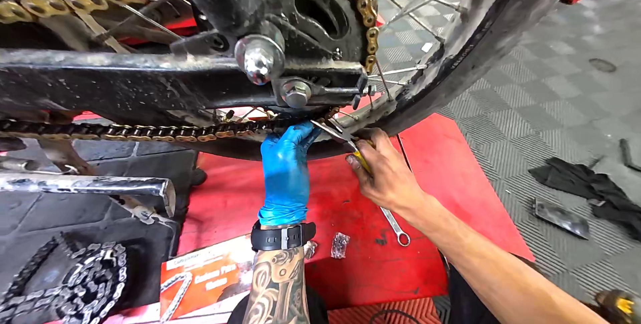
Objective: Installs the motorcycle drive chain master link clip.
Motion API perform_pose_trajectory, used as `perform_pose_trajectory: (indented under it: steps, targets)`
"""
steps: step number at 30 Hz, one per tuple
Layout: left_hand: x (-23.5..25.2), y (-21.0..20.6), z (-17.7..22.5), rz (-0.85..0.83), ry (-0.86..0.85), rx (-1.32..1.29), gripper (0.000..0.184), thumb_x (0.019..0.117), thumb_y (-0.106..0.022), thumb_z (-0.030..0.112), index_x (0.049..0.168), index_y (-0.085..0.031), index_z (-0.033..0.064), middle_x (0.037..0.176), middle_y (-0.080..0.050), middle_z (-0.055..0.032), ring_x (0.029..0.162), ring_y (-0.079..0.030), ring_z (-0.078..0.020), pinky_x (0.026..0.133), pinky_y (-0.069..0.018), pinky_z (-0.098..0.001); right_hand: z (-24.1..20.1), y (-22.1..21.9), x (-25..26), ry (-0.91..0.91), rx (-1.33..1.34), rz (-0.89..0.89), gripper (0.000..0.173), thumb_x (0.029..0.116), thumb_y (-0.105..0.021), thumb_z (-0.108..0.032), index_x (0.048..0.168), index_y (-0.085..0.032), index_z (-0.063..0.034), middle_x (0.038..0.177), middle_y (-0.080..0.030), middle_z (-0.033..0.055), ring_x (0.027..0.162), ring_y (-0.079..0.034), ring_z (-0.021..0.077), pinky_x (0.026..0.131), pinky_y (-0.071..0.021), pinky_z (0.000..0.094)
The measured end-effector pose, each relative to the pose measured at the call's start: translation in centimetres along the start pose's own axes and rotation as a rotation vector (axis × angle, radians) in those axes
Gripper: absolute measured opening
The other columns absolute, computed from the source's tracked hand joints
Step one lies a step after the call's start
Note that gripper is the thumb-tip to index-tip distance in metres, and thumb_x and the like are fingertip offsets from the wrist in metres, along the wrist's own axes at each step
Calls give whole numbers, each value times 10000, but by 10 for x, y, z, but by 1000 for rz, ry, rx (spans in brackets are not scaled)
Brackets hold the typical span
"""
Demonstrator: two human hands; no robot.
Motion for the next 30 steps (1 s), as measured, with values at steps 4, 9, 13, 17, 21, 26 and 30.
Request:
perform_pose_trajectory:
  steps: [4,9,13,17,21,26,30]
  targets:
    - [0,0,1,-25,25,-57,180,1007,-476,28,1122,-594,-45,1085,-691,-184,1027,-699,-289,987,-568,-488,2,0,1,1,25,-17,244,968,-601,-316,1083,-691,-120,1250,-600,136,1195,-583,297,917,-546,453]
    - [1,1,-2,-80,17,-93,209,1019,-428,58,1111,-593,-32,1092,-697,-191,1045,-697,-297,995,-559,-487,6,7,1,-31,124,-74,241,891,-624,-233,1095,-711,-139,1264,-654,60,1219,-590,230,993,-508,453]
    - [0,0,-4,-86,31,-132,236,1026,-406,61,1169,-571,-28,1155,-680,-199,1093,-685,-306,1008,-553,-476,6,8,0,-25,120,-36,238,931,-583,-227,1099,-719,-126,1264,-671,81,1189,-619,238,973,-508,464]
    - [-1,4,-7,-158,15,-183,284,1019,-417,53,1263,-523,-47,1271,-636,-237,1193,-642,-338,1060,-517,-485,15,2,5,83,123,52,210,930,-623,-213,1046,-738,-81,1132,-704,118,1080,-667,256,926,-555,415]
    - [-2,1,-10,-157,-38,-150,279,1024,-496,70,1281,-530,-32,1246,-647,-210,1168,-654,-316,1052,-527,-492,20,-3,7,110,124,101,200,942,-651,-242,1009,-738,-75,1091,-721,117,1048,-690,248,905,-577,402]
    - [-6,-7,-12,-74,-98,-92,231,1030,-499,39,1246,-539,-35,1220,-666,-219,1143,-677,-335,1017,-558,-498,19,-7,7,96,137,121,167,923,-665,-219,967,-730,-71,1069,-722,123,1003,-700,247,848,-591,394]
    - [-9,-12,-12,-32,-116,-48,232,1040,-490,36,1250,-537,-49,1208,-671,-222,1136,-682,-340,1010,-565,-497,18,-11,6,78,146,112,163,922,-664,-216,963,-731,-73,1063,-718,122,1000,-699,250,834,-594,401]
Point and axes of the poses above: each hand's wrist, its own x-axis towards the middle knuckle, its own y-axis out of the back of the hand, z = x × y, the point moved 1 cm from there along x, towards the middle knuckle
